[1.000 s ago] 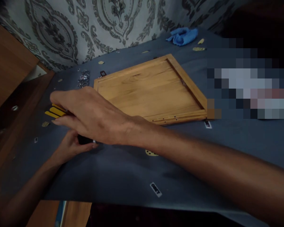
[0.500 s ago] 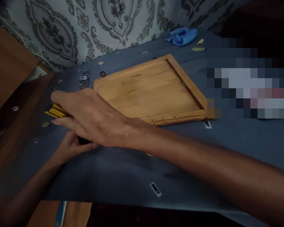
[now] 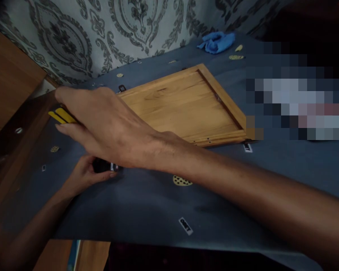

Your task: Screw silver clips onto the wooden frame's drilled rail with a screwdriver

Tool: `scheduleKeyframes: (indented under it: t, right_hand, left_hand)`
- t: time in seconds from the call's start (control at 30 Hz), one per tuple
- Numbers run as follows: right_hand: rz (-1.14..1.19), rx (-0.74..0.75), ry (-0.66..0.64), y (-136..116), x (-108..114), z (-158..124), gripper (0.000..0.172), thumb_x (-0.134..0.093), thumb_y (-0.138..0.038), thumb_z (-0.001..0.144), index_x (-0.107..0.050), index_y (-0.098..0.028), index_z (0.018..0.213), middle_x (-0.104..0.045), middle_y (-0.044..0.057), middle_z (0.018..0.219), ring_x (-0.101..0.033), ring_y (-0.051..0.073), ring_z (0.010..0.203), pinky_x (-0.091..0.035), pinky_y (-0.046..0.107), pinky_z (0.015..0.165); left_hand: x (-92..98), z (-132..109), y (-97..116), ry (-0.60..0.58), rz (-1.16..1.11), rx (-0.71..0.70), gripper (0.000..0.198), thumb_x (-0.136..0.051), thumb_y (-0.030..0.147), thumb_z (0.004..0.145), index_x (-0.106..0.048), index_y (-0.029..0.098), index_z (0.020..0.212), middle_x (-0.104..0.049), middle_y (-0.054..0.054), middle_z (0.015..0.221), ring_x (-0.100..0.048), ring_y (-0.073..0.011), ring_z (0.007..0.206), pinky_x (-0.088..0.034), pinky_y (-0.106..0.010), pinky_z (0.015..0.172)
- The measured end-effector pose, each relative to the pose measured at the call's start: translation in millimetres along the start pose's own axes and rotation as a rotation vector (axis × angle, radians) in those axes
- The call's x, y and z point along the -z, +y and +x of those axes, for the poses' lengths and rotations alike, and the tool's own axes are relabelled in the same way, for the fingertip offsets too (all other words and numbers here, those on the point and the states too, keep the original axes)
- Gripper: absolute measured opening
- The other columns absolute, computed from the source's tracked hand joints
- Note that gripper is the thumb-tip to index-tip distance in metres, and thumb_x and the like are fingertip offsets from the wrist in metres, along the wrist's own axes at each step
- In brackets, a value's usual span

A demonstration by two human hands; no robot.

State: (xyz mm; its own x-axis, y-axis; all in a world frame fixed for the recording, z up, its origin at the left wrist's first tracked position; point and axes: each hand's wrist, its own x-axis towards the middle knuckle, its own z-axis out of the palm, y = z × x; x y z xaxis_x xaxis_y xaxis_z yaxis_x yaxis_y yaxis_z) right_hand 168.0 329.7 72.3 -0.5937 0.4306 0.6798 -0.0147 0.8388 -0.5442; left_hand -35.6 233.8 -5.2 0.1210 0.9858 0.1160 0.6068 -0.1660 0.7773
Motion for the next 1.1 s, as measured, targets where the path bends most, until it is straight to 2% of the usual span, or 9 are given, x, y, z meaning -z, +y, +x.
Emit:
scheduleKeyframes:
  t: [0.1,0.27,0.57,0.67,0.87,0.93,1.03,1.1]
  right_hand:
    - [0.015,-0.005,-0.038,4.3,-5.1,-2.1,0.028,-0.057,-0.025,0.104,-0.044,-0.019,0.081,-0.046,-0.007,0.071,-0.041,0.007,0.063,-0.028,0.022,0.063]
    - [0.035,-0.037,-0.062,1.3,-4.1,-2.4,0.024,-0.060,-0.020,0.102,-0.043,-0.019,0.085,-0.046,-0.007,0.073,-0.042,0.008,0.063,-0.028,0.023,0.063]
    - [-0.036,-0.112,-0.065,-1.6,-1.1,0.0,0.023,-0.064,-0.025,0.101,-0.047,-0.018,0.085,-0.046,-0.009,0.071,-0.041,0.007,0.062,-0.031,0.022,0.067]
    - [0.003,-0.081,-0.051,-0.2,0.8,-1.1,0.022,-0.060,-0.027,0.102,-0.048,-0.018,0.086,-0.045,-0.008,0.071,-0.041,0.008,0.060,-0.034,0.023,0.066]
    - [0.003,-0.113,0.021,0.6,3.5,-0.4,0.015,-0.061,-0.027,0.101,-0.052,-0.019,0.091,-0.056,-0.006,0.079,-0.057,0.009,0.073,-0.048,0.025,0.079]
    - [0.022,-0.128,0.056,1.3,4.0,0.6,0.017,-0.058,-0.030,0.102,-0.052,-0.019,0.092,-0.056,-0.004,0.081,-0.061,0.011,0.078,-0.050,0.026,0.080]
    - [0.077,-0.169,0.087,9.0,0.8,0.8,0.021,-0.059,-0.033,0.101,-0.048,-0.020,0.088,-0.055,-0.003,0.078,-0.064,0.013,0.078,-0.050,0.025,0.075]
    - [0.147,-0.219,0.107,19.8,-4.7,-0.7,0.025,-0.062,-0.033,0.099,-0.046,-0.021,0.085,-0.052,-0.004,0.073,-0.063,0.012,0.071,-0.049,0.023,0.066]
  left_hand:
    - [0.1,0.3,0.3,-0.006,0.003,0.006,0.033,-0.088,0.045,0.075,-0.070,0.023,0.091,-0.063,-0.003,0.097,-0.058,-0.0238,0.094,-0.047,-0.036,0.085]
    - [1.2,0.1,-0.8,-0.013,0.007,-0.015,0.032,-0.088,0.044,0.076,-0.065,0.022,0.082,-0.061,-0.003,0.094,-0.056,-0.0225,0.090,-0.047,-0.035,0.082]
    - [0.8,-0.1,-1.3,-0.018,0.042,-0.069,0.031,-0.088,0.042,0.078,-0.065,0.022,0.087,-0.059,-0.001,0.095,-0.056,-0.0208,0.091,-0.048,-0.033,0.081]
    - [0.0,-0.1,-1.4,-0.014,0.042,-0.071,0.034,-0.087,0.044,0.078,-0.066,0.023,0.094,-0.059,-0.001,0.094,-0.057,-0.0205,0.089,-0.048,-0.032,0.080]
    - [4.8,-0.5,-4.8,0.016,0.055,-0.116,0.044,-0.086,0.050,0.078,-0.067,0.023,0.108,-0.059,-0.001,0.093,-0.058,-0.0206,0.087,-0.048,-0.032,0.077]
    - [8.3,-1.8,3.2,0.090,0.063,-0.155,0.037,-0.081,0.045,0.085,-0.068,0.024,0.112,-0.060,-0.001,0.092,-0.059,-0.0197,0.085,-0.048,-0.032,0.075]
    - [13.5,-14.1,35.1,0.279,0.149,-0.249,0.015,-0.070,0.025,0.094,-0.071,0.027,0.109,-0.063,0.000,0.088,-0.059,-0.0185,0.082,-0.048,-0.032,0.071]
    - [17.7,-34.5,63.9,0.282,0.215,-0.341,0.028,-0.069,0.016,0.091,-0.073,0.034,0.112,-0.069,0.000,0.091,-0.064,-0.0211,0.084,-0.053,-0.036,0.070]
